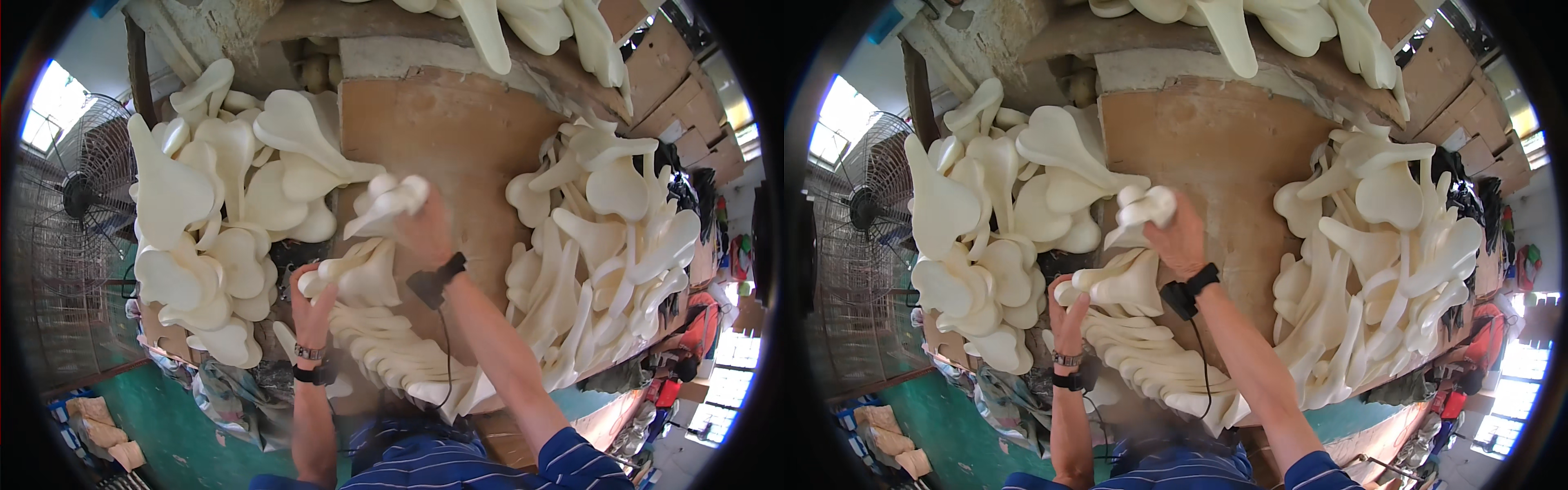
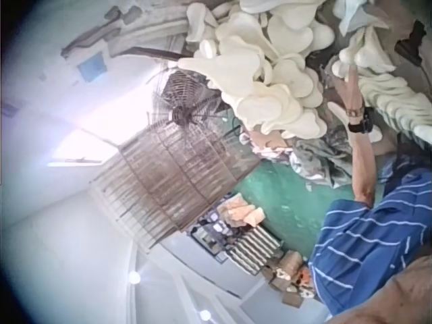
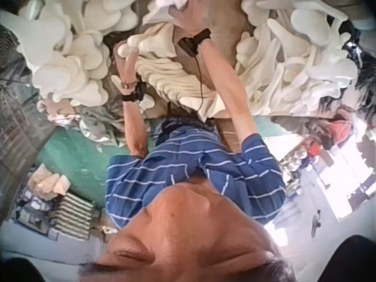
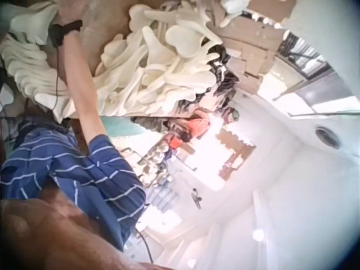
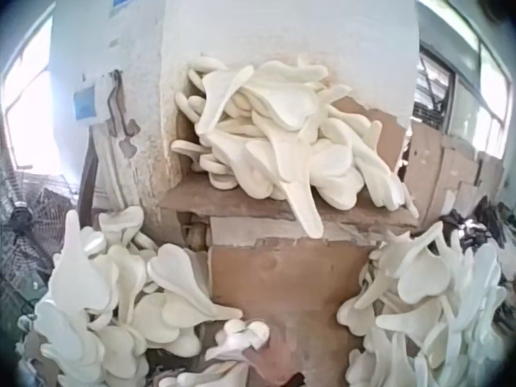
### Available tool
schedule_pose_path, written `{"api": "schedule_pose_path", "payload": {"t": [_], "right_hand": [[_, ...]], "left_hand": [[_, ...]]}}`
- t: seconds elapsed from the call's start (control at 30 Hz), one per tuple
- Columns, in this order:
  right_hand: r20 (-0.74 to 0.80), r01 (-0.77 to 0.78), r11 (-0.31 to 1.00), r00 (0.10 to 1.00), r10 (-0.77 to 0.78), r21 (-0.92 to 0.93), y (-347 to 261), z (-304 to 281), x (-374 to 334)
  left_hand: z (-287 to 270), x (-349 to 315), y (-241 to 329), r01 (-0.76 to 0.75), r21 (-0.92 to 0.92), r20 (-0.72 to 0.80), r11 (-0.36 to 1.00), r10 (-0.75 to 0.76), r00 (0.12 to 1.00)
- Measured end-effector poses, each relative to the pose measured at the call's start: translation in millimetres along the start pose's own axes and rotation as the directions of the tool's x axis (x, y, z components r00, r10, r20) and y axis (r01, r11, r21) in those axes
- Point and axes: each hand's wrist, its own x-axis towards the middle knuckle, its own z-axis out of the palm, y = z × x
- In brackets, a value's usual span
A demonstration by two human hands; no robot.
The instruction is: The person retrieves white bicycle seats from a large woven sack and places them onto a wooden table. They repeatedly pick up individual seats, inspect them, and arrange them into neat rows on the table surface. The person also handles a cardboard box and continues to sort the seats throughout the clip.
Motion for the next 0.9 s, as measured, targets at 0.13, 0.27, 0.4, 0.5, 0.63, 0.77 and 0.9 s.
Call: {"api": "schedule_pose_path", "payload": {"t": [0.13, 0.27, 0.4, 0.5, 0.63, 0.77, 0.9], "right_hand": [[-0.18, -0.073, 0.993, 0.98, 0.087, 0.088, -18, -51, 20], [-0.217, -0.094, 0.995, 0.972, 0.094, 0.011, 6, -94, 61], [-0.119, -0.215, 0.951, 0.974, 0.192, -0.224, 52, -104, 99], [-0.24, -0.084, 0.858, 0.97, -0.047, -0.506, 93, -109, 102], [-0.23, -0.09, 0.838, 0.972, -0.043, -0.538, 97, -107, 84], [-0.268, -0.007, 0.828, 0.948, -0.173, -0.561, 92, -106, 72], [-0.3, -0.127, 0.896, 0.954, -0.008, -0.426, 88, -109, 69]], "left_hand": [[-7, -5, 5, 0.019, -0.026, -0.014, 0.999, -0.019, 1.0], [6, -9, 13, 0.002, -0.087, -0.016, 0.996, -0.004, 1.0], [15, -9, 17, 0.027, -0.148, 0.008, 0.989, -0.027, 1.0], [12, -9, 11, 0.018, -0.116, 0.0, 0.993, -0.018, 1.0], [8, -7, 6, 0.009, -0.077, -0.014, 0.997, -0.01, 1.0], [7, -6, 4, -0.005, -0.048, -0.006, 0.999, 0.005, 1.0], [5, -6, -1, -0.026, -0.045, -0.014, 0.999, 0.025, 1.0]]}}
